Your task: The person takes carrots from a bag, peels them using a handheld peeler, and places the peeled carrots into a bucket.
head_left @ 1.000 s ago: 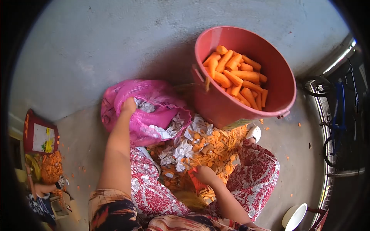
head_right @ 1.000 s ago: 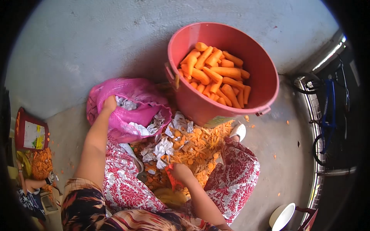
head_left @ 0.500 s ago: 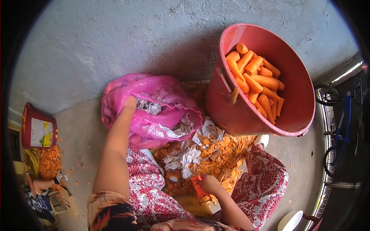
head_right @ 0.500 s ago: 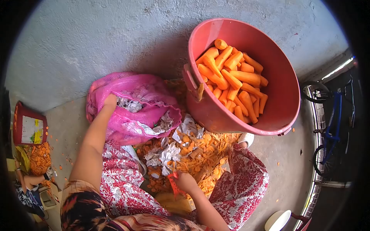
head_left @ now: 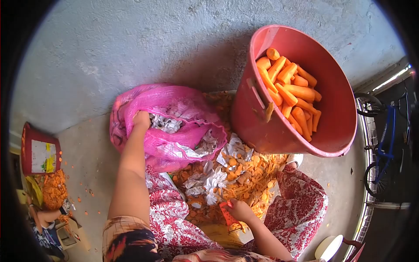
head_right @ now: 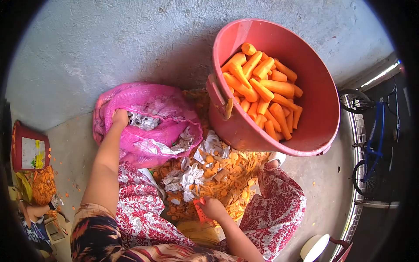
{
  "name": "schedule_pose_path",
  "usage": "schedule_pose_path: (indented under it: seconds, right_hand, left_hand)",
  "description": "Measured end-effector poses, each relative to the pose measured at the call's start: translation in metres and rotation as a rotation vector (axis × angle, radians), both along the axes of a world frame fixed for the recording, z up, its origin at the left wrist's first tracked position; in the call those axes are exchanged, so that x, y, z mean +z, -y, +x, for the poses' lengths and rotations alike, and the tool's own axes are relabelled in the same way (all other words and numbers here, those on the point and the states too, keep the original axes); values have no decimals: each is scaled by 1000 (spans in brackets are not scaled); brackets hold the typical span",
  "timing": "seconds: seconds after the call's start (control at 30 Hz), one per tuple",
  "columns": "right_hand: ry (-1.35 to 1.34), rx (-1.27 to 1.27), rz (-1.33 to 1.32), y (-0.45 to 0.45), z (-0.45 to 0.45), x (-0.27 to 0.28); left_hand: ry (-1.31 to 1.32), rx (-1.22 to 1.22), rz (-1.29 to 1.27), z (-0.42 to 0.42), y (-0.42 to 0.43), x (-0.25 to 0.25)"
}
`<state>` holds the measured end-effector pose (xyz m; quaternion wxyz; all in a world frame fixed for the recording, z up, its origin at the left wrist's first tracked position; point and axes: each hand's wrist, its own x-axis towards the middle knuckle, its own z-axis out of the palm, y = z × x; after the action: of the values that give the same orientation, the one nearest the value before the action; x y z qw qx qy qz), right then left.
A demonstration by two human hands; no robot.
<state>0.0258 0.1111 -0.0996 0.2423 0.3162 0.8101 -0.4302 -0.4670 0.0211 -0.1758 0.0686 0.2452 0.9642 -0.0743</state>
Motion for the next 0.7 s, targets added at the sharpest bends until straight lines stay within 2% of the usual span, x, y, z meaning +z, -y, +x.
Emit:
schedule_pose_path:
  seconds: [0.1,0.2,0.23,0.33,0.37,0.43,0.47,0.53,0.63,0.7]
  right_hand:
    - [-12,15,16,1,1,-1]
    - [-28,37,19,-2,-1,6]
    - [-40,35,37,-2,-2,9]
    - [-73,30,82,-5,0,14]
    - [-83,25,87,-5,1,14]
    - [-122,4,116,-4,4,18]
    - [-152,-13,141,-5,6,22]
    - [-186,-37,161,-5,13,34]
    - [-228,-66,172,-8,15,65]
    - [-268,-177,86,-11,19,99]
  left_hand:
    - [88,-71,-14,14,-4,25]
    - [261,-132,245,22,-4,67]
    - [580,-19,543,14,-2,69]
    - [933,-152,873,13,-11,100]
    - [896,-250,865,21,-12,116]
    - [822,-444,845,80,-22,188]
    - [629,-550,799,108,-23,221]
    - [662,-555,1052,132,-21,243]
    - [947,-429,1443,180,-2,290]
    - [1248,-346,1823,216,2,292]
